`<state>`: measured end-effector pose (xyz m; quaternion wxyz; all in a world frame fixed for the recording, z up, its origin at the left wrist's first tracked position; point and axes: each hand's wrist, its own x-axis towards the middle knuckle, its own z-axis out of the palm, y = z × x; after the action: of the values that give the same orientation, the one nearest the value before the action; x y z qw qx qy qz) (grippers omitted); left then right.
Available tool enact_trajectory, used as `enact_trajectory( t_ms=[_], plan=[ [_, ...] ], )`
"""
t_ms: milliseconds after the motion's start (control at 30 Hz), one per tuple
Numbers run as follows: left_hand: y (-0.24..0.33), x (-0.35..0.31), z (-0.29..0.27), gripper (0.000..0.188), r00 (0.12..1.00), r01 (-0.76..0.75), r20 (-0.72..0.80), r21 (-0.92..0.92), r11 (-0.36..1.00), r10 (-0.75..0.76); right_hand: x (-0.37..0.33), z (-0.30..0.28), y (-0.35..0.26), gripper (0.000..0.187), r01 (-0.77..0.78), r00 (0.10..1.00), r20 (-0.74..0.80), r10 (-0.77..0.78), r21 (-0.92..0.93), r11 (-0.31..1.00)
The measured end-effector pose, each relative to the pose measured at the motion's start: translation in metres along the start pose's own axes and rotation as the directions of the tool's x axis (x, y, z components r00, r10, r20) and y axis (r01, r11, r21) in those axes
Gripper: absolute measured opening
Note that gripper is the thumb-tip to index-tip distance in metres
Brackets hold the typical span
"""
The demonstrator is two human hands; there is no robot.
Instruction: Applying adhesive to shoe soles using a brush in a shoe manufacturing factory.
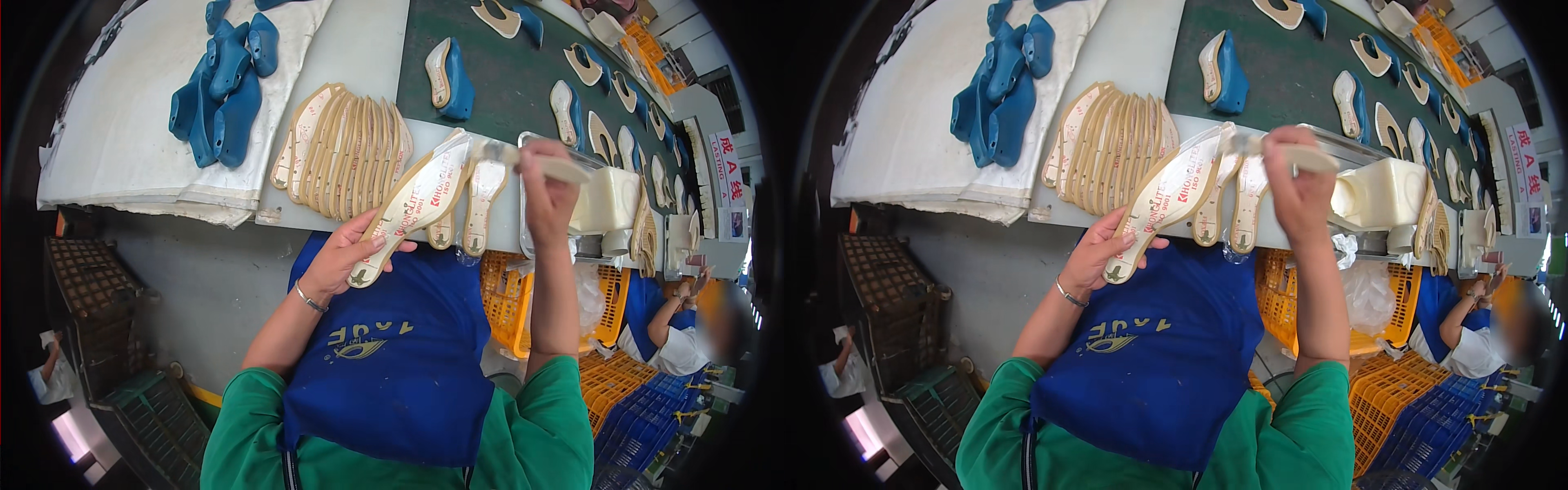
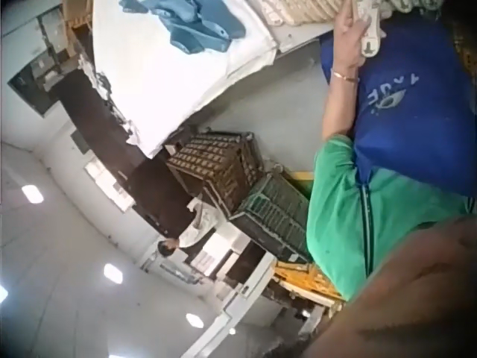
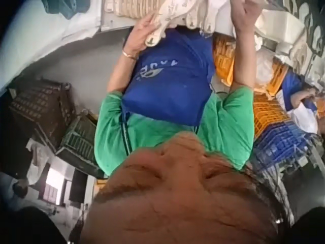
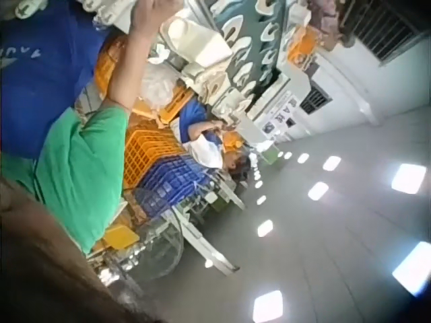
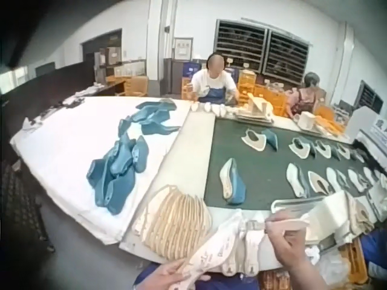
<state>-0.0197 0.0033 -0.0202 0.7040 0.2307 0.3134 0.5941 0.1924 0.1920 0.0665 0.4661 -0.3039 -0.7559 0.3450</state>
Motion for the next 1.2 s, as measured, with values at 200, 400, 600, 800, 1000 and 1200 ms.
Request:
enact_trajectory(
  t_ms=[200, 400, 600, 800, 1000, 1200],
  plan=[
    [0.003, -0.004, -0.002, 0.050, 1.000, -0.010, -0.009, 0.009, 1.000, 0.010, -0.011, 0.011, -0.017, 0.006, 0.203, 0.902, 0.394, -0.176, -0.029, 0.979],
    [0.007, -0.007, -0.001, 0.049, 1.000, -0.004, 0.008, 0.002, 1.000, 0.004, 0.011, -0.005, 0.003, 0.008, -0.016, 0.999, 0.042, 0.017, -0.029, 0.999],
    [0.004, -0.004, -0.003, 0.050, 1.000, -0.015, 0.001, 0.005, 1.000, 0.015, -0.006, 0.016, -0.021, 0.009, -0.251, 0.953, 0.245, 0.175, 0.325, 0.912],
    [0.003, -0.002, 0.003, 0.047, 1.000, -0.023, -0.020, -0.047, 0.999, 0.022, 0.008, 0.021, 0.006, 0.010, -0.090, 0.996, 0.033, 0.088, 0.043, 0.995],
    [0.003, -0.001, 0.005, 0.045, 0.997, -0.047, -0.063, -0.083, 0.995, 0.042, -0.039, 0.043, -0.009, 0.007, -0.069, 0.993, 0.104, 0.060, 0.081, 0.994],
    [-0.004, 0.004, 0.009, 0.047, 0.991, -0.096, -0.114, -0.195, 0.976, 0.075, -0.066, 0.065, -0.023, 0.006, 0.163, 0.959, 0.226, -0.172, 0.059, 0.985]
  ],
)
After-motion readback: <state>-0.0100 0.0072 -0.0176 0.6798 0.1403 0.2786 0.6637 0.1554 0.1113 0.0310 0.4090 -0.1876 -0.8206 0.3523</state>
